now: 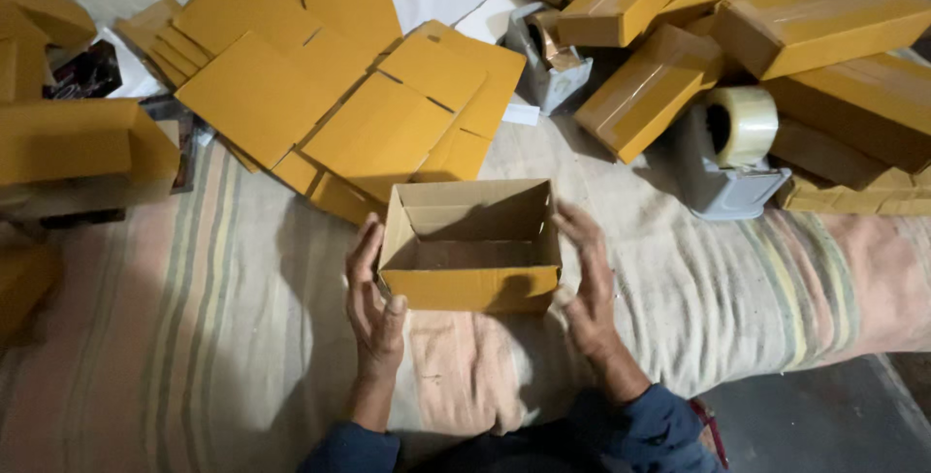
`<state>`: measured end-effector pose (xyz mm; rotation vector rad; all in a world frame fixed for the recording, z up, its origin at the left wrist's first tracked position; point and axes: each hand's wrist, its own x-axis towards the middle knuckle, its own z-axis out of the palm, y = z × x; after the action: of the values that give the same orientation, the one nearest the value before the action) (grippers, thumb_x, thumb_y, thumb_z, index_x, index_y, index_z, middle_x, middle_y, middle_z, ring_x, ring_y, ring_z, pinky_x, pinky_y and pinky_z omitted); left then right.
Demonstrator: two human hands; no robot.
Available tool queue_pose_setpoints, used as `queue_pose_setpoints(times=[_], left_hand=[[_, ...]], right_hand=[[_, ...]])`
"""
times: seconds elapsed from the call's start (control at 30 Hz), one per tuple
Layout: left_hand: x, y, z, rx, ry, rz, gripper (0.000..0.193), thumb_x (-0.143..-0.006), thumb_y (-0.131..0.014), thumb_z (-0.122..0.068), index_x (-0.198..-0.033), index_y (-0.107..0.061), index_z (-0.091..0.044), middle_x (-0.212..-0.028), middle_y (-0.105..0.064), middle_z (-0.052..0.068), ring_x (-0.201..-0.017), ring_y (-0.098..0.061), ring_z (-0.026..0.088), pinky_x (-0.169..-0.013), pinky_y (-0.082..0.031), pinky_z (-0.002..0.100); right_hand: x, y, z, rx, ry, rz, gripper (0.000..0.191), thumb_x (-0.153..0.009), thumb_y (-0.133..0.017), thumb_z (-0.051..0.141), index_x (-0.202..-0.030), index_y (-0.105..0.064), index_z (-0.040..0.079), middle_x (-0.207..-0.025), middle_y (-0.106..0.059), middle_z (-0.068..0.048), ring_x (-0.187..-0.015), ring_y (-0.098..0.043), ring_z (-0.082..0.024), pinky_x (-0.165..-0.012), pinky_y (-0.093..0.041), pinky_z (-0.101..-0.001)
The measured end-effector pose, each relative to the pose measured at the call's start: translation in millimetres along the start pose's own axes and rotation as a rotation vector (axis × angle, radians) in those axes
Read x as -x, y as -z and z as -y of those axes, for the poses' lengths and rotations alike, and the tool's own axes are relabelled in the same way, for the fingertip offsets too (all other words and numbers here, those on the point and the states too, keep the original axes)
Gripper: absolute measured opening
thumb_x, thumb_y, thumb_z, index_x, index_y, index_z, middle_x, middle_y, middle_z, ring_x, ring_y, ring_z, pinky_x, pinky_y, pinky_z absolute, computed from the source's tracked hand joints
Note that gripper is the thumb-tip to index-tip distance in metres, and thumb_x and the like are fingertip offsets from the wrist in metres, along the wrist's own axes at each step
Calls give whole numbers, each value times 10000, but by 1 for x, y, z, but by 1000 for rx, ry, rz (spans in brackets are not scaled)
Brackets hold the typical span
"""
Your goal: The person folds flat yellow cardboard mailer boxes into open boxes one at a time, pressing the side walls and bottom flaps into shape by hand and placing each finished box on a pile of completed boxes on the padded work surface.
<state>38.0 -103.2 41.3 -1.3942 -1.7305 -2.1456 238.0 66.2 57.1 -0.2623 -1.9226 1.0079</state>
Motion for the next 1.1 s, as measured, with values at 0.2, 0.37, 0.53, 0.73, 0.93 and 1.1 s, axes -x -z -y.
queue_pose_setpoints(times=[0.2,0.37,0.53,0.73,0.93,1.1], left_hand=[[8,-10,6,52,3,42,468,-1027,-669,-406,-1270,-627,-9,-1470,-612,187,-1531,-459,322,-1289,-360,478],[11,-5,14,-12,68,53,314,-1036,-644,-328,-1135,-672,-30,-1317,-706,165,-1470,-519,328,-1202,-444,452],[15,-5,15,78,68,68,235,-1047,-642,-255,-1129,-675,-38,-1304,-710,150,-1472,-498,329,-1199,-437,435],[20,-5,19,68,404,-41,420,-991,-655,-244,-1347,-607,-28,-1334,-664,124,-1262,-605,291,-1081,-485,393],[3,-14,20,-179,307,-42,729,-971,-695,-213,-1579,-330,-49,-1577,-417,185,-1434,-439,303,-1192,-372,445],[-34,-2,9,-590,-79,195,999,-816,-754,-112,-1627,-174,-54,-1650,-227,278,-1530,-206,455,-1272,-179,526]], right_hand=[[-9,-7,6,111,24,33,539,-968,-648,300,-1415,-574,8,-1512,-571,-203,-1436,-535,-353,-1215,-426,-480],[-15,-7,7,173,25,20,452,-929,-691,250,-1308,-643,9,-1414,-649,-181,-1362,-596,-339,-1165,-463,-465],[-17,-13,-4,197,203,278,242,-885,-768,209,-1113,-751,129,-1169,-743,-52,-1328,-577,-318,-1253,-220,-547],[-10,-19,-10,105,-56,134,460,-906,-756,234,-1309,-659,34,-1341,-693,-150,-1409,-586,-260,-1347,-238,-532],[0,-35,-2,-52,-392,-25,796,-971,-649,194,-1636,-238,39,-1671,-315,-201,-1571,-314,-340,-1247,-303,-446],[-3,-29,-9,107,-241,69,864,-991,-633,133,-1656,-90,34,-1726,-146,-248,-1608,-173,-380,-1276,-212,-469]])
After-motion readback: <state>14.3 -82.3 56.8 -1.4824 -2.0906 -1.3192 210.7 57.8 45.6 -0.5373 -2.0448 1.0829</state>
